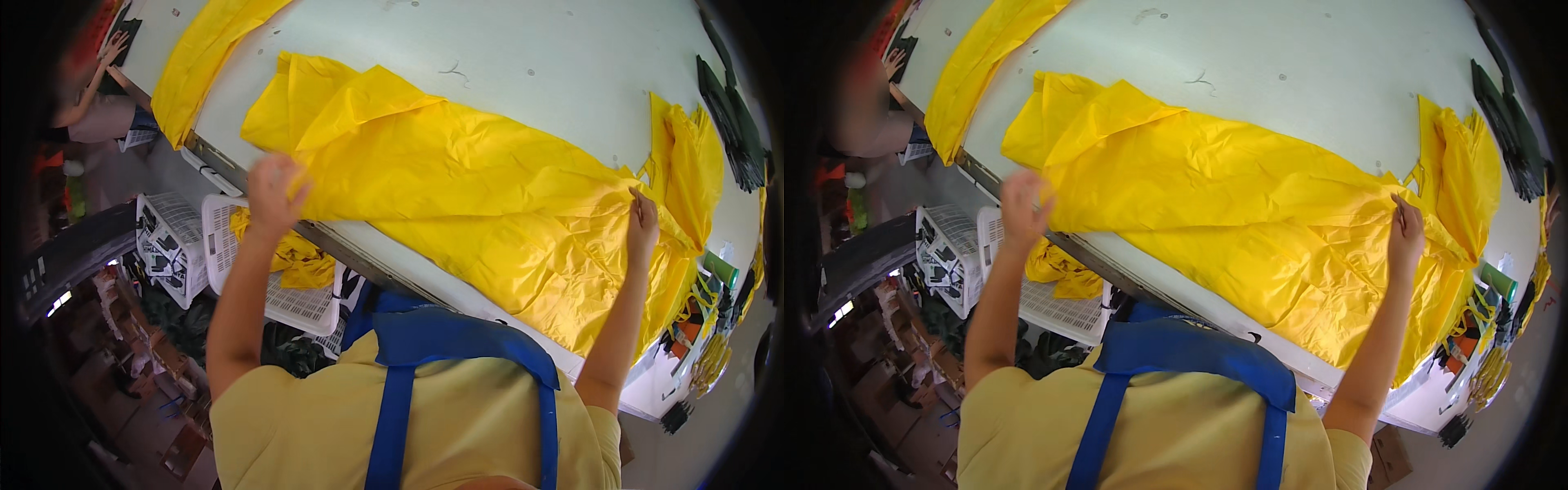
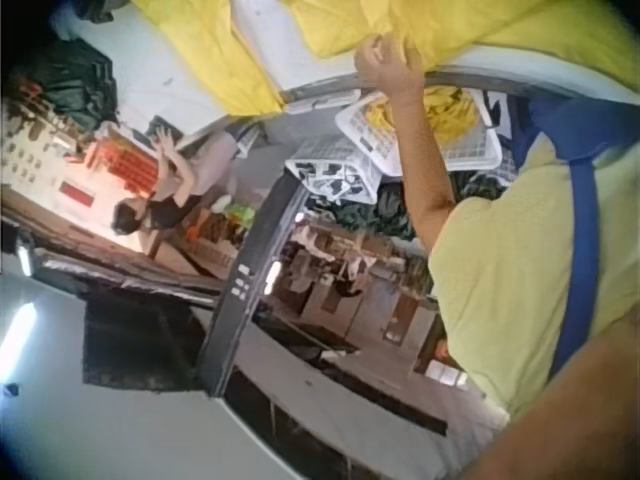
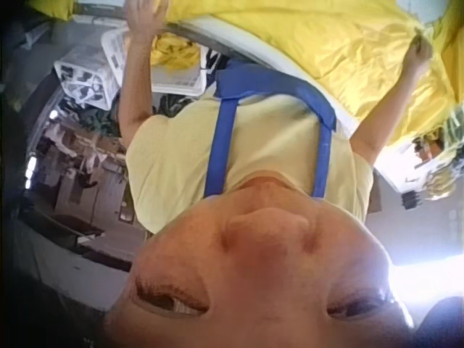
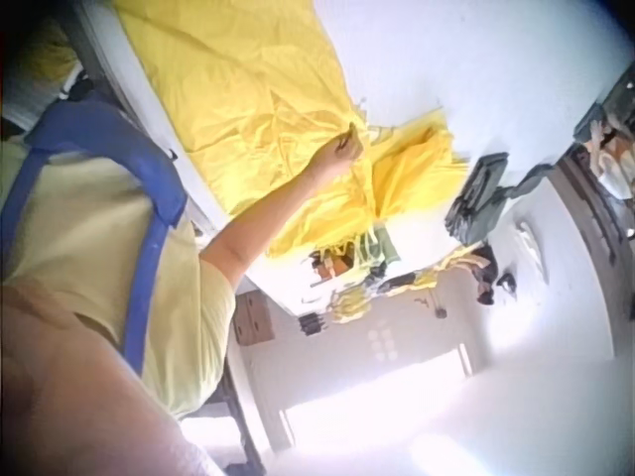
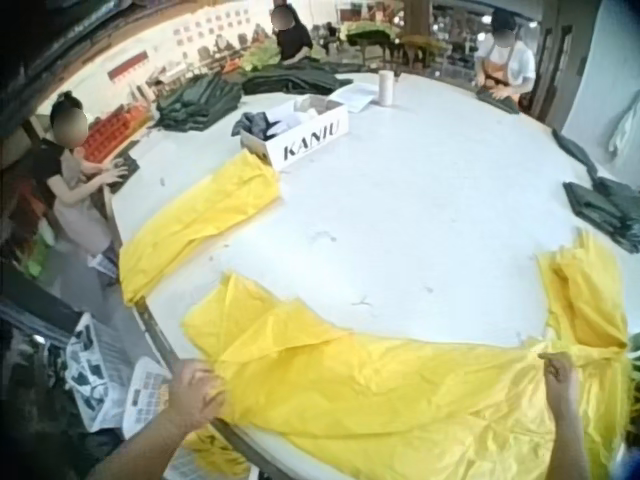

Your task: The person folds a yellow garment on a table, smooths it, and places it into a white basket. They then pick up another yellow garment, unfold it, and trim loose threads using scissors before folding it again.

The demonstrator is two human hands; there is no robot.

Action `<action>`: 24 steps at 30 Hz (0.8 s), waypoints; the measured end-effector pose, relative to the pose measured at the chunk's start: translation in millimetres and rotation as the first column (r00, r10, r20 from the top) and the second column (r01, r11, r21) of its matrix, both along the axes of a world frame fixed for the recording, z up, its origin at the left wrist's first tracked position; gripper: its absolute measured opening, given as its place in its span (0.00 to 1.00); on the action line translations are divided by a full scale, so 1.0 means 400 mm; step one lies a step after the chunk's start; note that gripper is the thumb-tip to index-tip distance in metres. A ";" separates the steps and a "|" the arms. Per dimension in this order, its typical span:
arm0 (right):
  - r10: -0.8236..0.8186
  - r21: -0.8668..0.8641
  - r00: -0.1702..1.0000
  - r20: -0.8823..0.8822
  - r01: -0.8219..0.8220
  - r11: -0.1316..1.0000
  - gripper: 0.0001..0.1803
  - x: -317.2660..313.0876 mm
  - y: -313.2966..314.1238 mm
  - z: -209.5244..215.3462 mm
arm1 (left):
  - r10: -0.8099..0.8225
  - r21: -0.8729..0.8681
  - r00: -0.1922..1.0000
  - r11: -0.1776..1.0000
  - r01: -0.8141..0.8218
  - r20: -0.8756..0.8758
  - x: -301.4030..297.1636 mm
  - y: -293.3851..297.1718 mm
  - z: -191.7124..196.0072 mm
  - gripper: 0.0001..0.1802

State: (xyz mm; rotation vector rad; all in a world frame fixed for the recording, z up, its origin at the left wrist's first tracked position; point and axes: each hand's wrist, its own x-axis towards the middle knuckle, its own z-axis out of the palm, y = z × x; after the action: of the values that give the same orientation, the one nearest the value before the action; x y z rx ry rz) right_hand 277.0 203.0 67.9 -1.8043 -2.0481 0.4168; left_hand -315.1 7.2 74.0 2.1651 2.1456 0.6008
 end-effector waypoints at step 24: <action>-0.233 -0.205 0.856 -0.462 0.152 0.967 0.09 0.300 0.169 0.084 | 0.050 0.194 -0.420 0.834 0.517 0.906 -0.282 0.498 0.471 0.21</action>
State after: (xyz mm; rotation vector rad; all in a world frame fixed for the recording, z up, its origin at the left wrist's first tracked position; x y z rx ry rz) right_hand 397.1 270.4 101.6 -1.7490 -1.5089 0.8962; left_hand -428.1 206.5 262.3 0.7764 0.4652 1.1841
